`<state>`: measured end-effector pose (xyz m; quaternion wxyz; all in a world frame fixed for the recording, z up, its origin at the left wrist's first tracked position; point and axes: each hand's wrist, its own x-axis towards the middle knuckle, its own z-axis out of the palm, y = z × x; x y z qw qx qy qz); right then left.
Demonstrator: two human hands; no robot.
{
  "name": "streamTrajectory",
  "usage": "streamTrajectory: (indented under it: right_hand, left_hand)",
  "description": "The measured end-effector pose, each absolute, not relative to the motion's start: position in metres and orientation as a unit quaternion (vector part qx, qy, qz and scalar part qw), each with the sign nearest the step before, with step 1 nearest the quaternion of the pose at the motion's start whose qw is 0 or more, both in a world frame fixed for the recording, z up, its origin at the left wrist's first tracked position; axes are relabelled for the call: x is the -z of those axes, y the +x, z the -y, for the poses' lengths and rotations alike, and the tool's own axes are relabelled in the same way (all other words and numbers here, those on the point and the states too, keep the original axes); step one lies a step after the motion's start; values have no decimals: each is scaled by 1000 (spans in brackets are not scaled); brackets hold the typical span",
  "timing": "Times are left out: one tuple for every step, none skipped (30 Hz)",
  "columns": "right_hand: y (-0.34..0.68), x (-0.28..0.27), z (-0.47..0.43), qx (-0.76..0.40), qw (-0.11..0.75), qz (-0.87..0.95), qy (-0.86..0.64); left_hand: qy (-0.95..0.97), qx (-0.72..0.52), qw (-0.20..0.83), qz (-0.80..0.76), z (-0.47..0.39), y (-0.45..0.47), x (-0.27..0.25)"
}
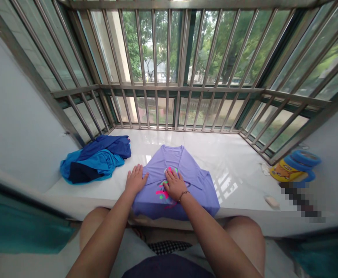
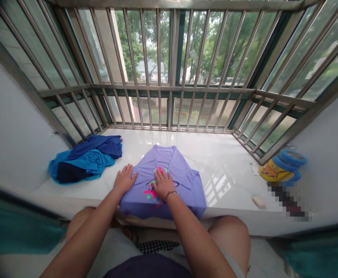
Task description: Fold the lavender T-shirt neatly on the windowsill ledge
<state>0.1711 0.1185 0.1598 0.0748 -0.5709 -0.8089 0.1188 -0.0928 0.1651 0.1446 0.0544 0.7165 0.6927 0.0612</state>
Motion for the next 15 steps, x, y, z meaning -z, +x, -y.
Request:
streamTrajectory:
  right_hand:
    - [171, -160, -119, -119, 73, 807, -573]
    - [171, -161, -119, -120, 72, 806, -575]
    - [170, -161, -119, -121, 72, 805, -576]
    - [170, -161, -119, -121, 72, 805, -576]
    - [169, -162, -118, -121, 72, 805, -576]
    - [169, -162, -118, -123, 73, 806, -574]
    - [168, -162, -118, -126, 74, 807, -572]
    - [168, -162, -118, -133, 75, 809, -568]
    - [170, -163, -118, -142, 80, 811, -561]
    - [172, -164, -120, -153, 95, 812, -555]
    - [177, -166, -123, -162, 121, 810, -551]
    - [185, -168, -127, -167, 153, 802, -553]
    - [195, -171, -133, -167, 186, 790, -560]
    - [208, -175, -141, -164, 215, 773, -575]
    - [223, -179, -152, -157, 234, 754, -594]
  left_hand:
    - [716, -62, 55, -693, -165, -93, -145]
    - [716, -63, 55, -693, -165, -92, -146]
    - [716, -63, 56, -693, -165, -92, -147]
    - [716, -62, 55, -693, -165, -92, -147]
    - [717, -60, 54, -693, -165, -91, -148]
    - [717, -57, 53, -693, -165, -91, -148]
    - [716, -55, 51, -694, -164, -90, -148]
    - [717, -54, 49, -694, -163, -90, -147]
    - [717, -54, 47, -693, -163, -89, -147]
    - [718, -57, 49, -692, -163, -89, -146]
    - [718, -63, 56, -691, -164, -90, -146]
    - [716, -76, 71, -691, -166, -91, -147]
    - [709, -95, 92, -692, -171, -93, -149]
    - [701, -116, 117, -694, -177, -95, -151]
    - [691, -137, 139, -696, -186, -97, -155]
